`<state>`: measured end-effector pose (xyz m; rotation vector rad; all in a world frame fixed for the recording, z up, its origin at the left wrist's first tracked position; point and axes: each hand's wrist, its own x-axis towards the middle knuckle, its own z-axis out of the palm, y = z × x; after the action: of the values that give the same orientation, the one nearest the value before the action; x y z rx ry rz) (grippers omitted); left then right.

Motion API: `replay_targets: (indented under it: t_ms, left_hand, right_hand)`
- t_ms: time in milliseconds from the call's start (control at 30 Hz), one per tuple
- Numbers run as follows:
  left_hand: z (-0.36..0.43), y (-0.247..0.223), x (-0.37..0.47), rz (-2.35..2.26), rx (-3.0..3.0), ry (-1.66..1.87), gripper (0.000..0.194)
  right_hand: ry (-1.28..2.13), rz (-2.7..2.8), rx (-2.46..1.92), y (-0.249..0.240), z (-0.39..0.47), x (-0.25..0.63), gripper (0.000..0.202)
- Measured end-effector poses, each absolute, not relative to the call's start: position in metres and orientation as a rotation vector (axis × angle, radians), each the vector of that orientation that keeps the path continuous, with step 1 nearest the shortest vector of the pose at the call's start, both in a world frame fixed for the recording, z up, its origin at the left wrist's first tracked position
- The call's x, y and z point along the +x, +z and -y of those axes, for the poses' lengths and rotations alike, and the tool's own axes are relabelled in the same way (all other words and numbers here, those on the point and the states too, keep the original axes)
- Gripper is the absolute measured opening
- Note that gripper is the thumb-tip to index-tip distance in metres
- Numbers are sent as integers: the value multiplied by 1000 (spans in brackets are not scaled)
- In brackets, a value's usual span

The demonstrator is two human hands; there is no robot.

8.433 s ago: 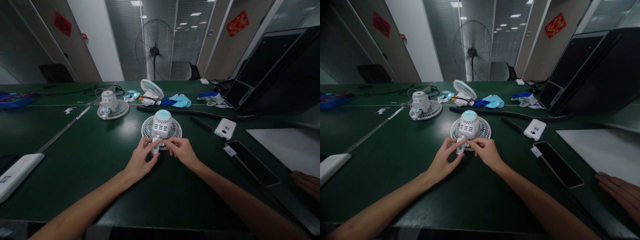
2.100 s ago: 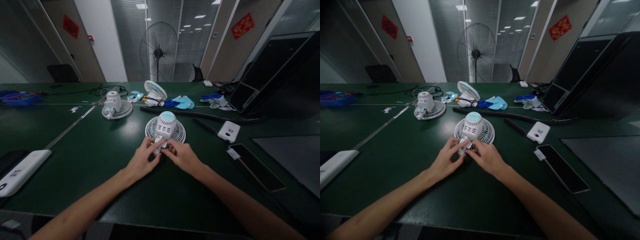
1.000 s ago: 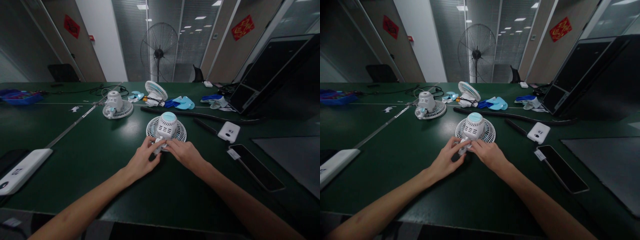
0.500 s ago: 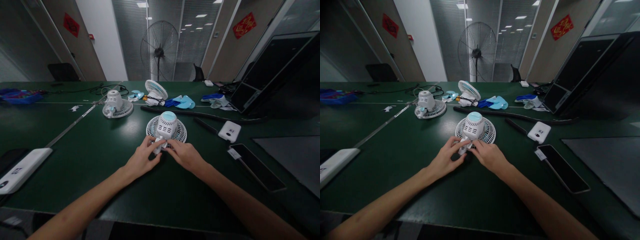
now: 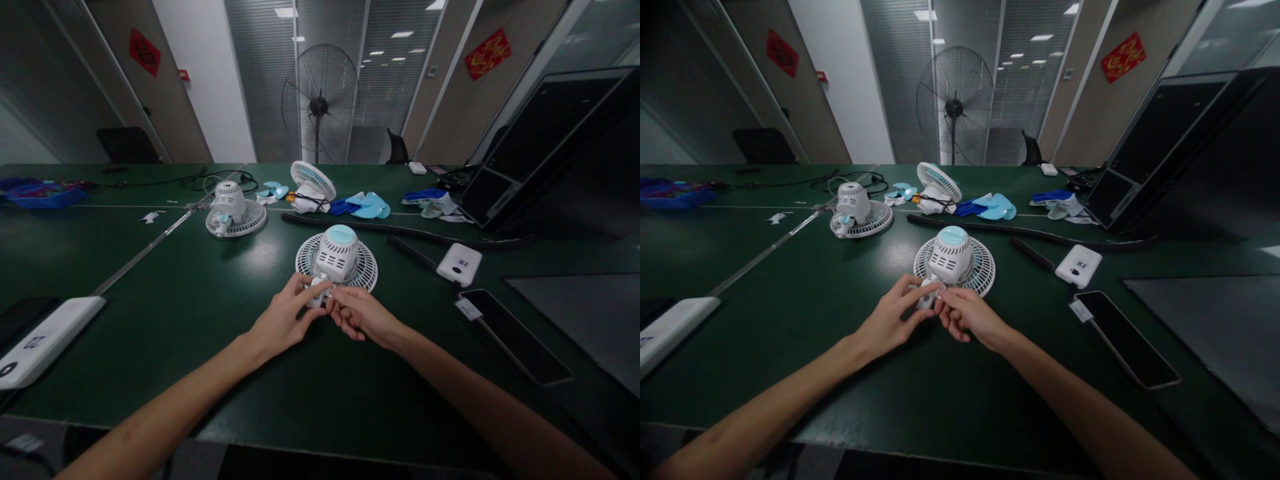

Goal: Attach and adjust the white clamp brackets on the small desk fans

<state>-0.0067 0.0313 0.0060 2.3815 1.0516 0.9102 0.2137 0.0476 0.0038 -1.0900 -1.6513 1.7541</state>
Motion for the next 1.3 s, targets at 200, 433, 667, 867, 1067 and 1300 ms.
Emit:
replay_targets:
  t_ms: [200, 433, 667, 867, 1067, 1300]
  left_hand:
    - [-30, 10, -6, -1055, 2372, 883, 56]
    - [-31, 8, -7, -1057, 2372, 879, 57]
    - [-31, 7, -6, -1056, 2368, 869, 57]
    - [-31, 10, -7, -1067, 2374, 851, 57]
    - [-31, 9, -7, -1049, 2397, 844, 59]
    - [-31, 7, -6, -1044, 2401, 867, 59]
  right_hand:
    - [595, 2286, -1135, 10, -52, 231, 33]
    - [926, 2121, -1100, 8, -51, 219, 48]
    - [1323, 1905, -1171, 7, -46, 218, 52]
    - [373, 2381, -1143, 5, -54, 233, 33]
    - [1023, 2155, -1087, 11, -48, 219, 48]
    - [1384, 1943, -1143, 11, -47, 219, 56]
